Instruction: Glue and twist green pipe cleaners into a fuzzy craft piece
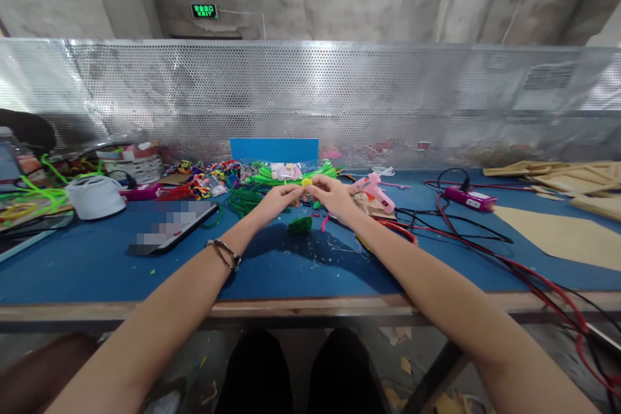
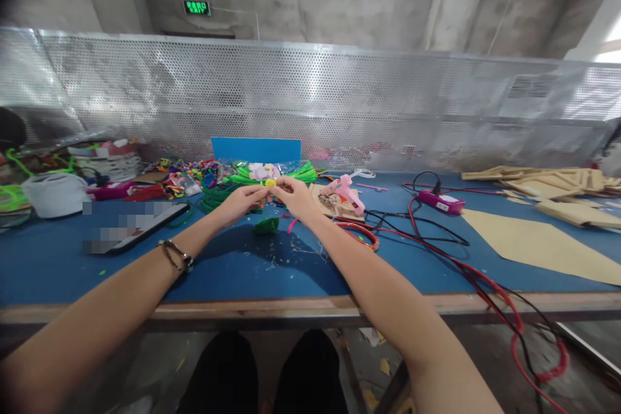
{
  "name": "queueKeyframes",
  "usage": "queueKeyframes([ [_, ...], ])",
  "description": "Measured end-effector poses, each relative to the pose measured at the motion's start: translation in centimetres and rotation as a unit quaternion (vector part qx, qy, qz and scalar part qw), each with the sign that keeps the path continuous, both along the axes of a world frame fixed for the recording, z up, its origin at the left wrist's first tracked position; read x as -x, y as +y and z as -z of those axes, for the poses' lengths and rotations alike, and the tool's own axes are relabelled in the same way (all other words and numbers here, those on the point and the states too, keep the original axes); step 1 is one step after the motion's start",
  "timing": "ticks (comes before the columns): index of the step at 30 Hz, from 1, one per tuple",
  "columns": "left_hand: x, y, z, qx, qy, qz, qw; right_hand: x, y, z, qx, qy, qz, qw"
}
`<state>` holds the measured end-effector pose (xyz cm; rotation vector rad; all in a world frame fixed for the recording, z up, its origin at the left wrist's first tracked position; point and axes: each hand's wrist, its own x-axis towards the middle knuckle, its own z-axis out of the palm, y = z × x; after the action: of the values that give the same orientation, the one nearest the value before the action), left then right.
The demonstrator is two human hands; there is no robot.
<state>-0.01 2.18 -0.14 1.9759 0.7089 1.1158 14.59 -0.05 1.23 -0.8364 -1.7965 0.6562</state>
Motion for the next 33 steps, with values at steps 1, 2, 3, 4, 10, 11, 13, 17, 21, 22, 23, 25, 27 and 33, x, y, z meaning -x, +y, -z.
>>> queueKeyframes([
  [1, 0.0, 0.0, 0.0, -0.001, 0.006, 0.003, 1.000, 0.1, 0.0, 0.1, 0.004, 0.009, -0.004, 1.000],
  [2, 0.0, -0.1, -0.1, -0.005, 0.014, 0.003, 1.000, 0.2, -0.1, 0.1, 0.008, 0.019, -0.003, 1.000],
  [3, 0.0, -0.2, -0.1, -0.010, 0.022, -0.001, 1.000, 0.2, -0.1, 0.1, 0.014, 0.028, 0.001, 1.000],
  [4, 0.0, -0.3, -0.2, -0.015, 0.030, -0.007, 0.999, 0.2, 0.0, 0.1, 0.018, 0.033, 0.007, 0.999],
  [10, -0.2, -0.5, -0.5, -0.042, 0.059, -0.100, 0.992, -0.7, 0.4, -0.2, -0.107, -0.142, 0.107, 0.978],
  [11, -0.2, -0.4, -0.5, -0.047, 0.070, -0.119, 0.989, -0.8, 0.3, -0.4, -0.136, -0.194, 0.127, 0.963],
  [13, -0.4, -0.3, -0.4, -0.076, 0.103, -0.145, 0.981, -0.8, -0.1, -0.6, -0.181, -0.308, 0.158, 0.921],
  [17, -0.7, -0.4, -0.4, -0.228, 0.230, -0.162, 0.932, -0.3, -1.1, -0.6, -0.217, -0.511, 0.209, 0.805],
  [21, -0.6, -0.5, -0.5, -0.268, 0.263, -0.174, 0.910, -0.2, -1.1, -0.2, -0.221, -0.521, 0.215, 0.796],
  [22, -0.5, -0.5, -0.5, -0.248, 0.238, -0.172, 0.923, -0.3, -0.9, -0.2, -0.214, -0.486, 0.207, 0.822],
  [23, -0.4, -0.4, -0.5, -0.222, 0.207, -0.168, 0.938, -0.5, -0.6, -0.2, -0.202, -0.437, 0.197, 0.854],
  [25, -0.3, -0.3, -0.5, -0.164, 0.141, -0.155, 0.964, -0.8, 0.0, -0.2, -0.166, -0.315, 0.169, 0.919],
  [27, -0.3, -0.3, -0.6, -0.120, 0.088, -0.136, 0.979, -0.9, 0.4, -0.2, -0.117, -0.194, 0.128, 0.965],
  [33, -0.6, -0.4, -0.5, -0.034, 0.062, -0.065, 0.995, -0.1, 0.5, 0.2, 0.032, -0.008, 0.040, 0.999],
])
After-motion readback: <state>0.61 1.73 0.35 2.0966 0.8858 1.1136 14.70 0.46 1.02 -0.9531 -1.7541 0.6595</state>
